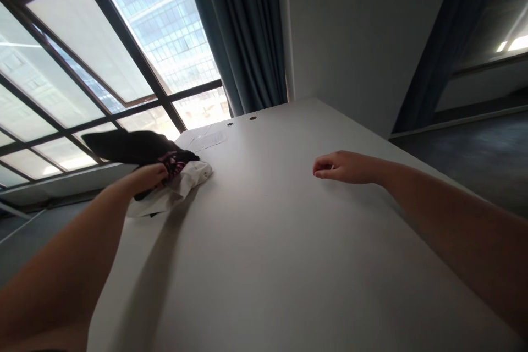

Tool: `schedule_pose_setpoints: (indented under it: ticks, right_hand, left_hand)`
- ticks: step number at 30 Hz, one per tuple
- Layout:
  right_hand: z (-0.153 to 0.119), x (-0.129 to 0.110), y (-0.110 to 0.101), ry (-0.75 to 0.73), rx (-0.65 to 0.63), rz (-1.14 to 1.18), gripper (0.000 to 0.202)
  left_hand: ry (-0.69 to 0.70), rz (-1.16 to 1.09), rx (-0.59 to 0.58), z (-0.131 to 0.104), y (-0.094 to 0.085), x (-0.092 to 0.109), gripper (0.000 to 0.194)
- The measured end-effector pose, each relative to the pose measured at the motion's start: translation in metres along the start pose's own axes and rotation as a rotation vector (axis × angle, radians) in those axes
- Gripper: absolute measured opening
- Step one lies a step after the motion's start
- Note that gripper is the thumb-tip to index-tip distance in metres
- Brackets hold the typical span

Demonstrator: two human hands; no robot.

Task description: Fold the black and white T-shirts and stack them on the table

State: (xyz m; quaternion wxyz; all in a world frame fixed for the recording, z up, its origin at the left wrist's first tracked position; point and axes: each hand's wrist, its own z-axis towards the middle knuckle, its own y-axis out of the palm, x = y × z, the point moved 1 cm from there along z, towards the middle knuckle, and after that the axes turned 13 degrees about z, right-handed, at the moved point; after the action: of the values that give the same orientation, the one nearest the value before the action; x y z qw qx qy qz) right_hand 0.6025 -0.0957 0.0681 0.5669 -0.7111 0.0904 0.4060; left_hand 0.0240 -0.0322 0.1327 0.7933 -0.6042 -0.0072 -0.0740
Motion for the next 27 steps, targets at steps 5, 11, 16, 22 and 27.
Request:
schedule_pose_setpoints:
  ticks: [5, 11, 16, 22, 27]
  right_hand:
    - [0.017, 0.022, 0.036, -0.011, -0.091, -0.01, 0.033]
    - [0.036, 0.051, 0.07, -0.256, 0.051, -0.126, 0.025]
    - [0.04, 0.067, 0.073, -0.207, 0.184, -0.258, 0.036]
    - [0.046, 0.084, 0.073, -0.011, 0.168, -0.35, 0.059]
    - [0.046, 0.08, 0.073, 0.053, 0.11, -0.361, 0.063]
  left_hand:
    - [-0.213, 0.283, 0.139, -0.028, 0.079, 0.001, 0.071]
    - [-0.447, 0.364, -0.012, -0.017, 0.135, -0.002, 0.1]
    - [-0.514, 0.339, 0.07, -0.006, 0.152, -0.019, 0.088]
    - [-0.552, 0.293, 0.058, -0.004, 0.15, -0.033, 0.083]
    - [-0.487, 0.299, 0.115, -0.019, 0.152, -0.014, 0.072]
